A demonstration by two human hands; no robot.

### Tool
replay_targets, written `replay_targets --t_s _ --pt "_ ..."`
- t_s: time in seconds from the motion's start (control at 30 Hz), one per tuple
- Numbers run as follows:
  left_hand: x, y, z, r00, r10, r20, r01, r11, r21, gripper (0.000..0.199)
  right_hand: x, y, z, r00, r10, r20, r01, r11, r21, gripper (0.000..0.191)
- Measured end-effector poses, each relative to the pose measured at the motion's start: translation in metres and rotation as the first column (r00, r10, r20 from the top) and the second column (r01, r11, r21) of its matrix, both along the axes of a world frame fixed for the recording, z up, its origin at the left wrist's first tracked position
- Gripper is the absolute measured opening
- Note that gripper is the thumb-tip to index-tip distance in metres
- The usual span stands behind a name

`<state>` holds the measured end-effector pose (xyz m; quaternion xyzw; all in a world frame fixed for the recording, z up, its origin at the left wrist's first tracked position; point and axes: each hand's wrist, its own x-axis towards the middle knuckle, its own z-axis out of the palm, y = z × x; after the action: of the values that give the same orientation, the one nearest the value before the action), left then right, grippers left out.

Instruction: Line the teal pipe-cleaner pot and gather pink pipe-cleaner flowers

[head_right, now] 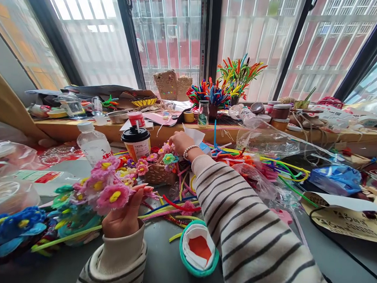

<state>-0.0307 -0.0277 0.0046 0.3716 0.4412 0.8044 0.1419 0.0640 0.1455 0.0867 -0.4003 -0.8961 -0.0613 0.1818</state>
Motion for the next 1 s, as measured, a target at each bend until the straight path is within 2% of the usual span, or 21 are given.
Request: replay_targets --t_s 0.3,0.57,0.67,0.77,1.0 --pt "-0.003 0.001 -0.002 0.998 0.054 -0.036 -0.055 0.997 -0.048 0.015 -0.006 -0.011 -0.002 0.998 -0.052 -0.033 0.055 0.992 0.117 0.014" --pt "0.004 -0.002 0.005 0.999 0.023 0.039 -0.022 0.999 -0.044 0.019 0.007 -0.028 0.022 0.990 -0.070 -0.121 0.097 0.969 0.229 0.022" --pt "0.005 -0.001 0.007 0.998 0.004 0.058 -0.004 1.000 -0.007 0.016 0.007 -0.030 0.024 0.992 -0.060 -0.116 0.084 0.973 0.217 0.020" --pt "0.006 -0.001 0.008 0.999 0.005 0.039 -0.005 1.000 -0.001 0.015 0.006 -0.029 0.019 0.993 -0.046 -0.111 0.066 0.981 0.183 0.016" --pt "0.006 -0.001 0.006 0.999 -0.024 0.043 0.025 1.000 -0.008 0.016 0.010 -0.025 0.011 0.988 0.017 -0.154 0.006 0.990 0.143 0.020"
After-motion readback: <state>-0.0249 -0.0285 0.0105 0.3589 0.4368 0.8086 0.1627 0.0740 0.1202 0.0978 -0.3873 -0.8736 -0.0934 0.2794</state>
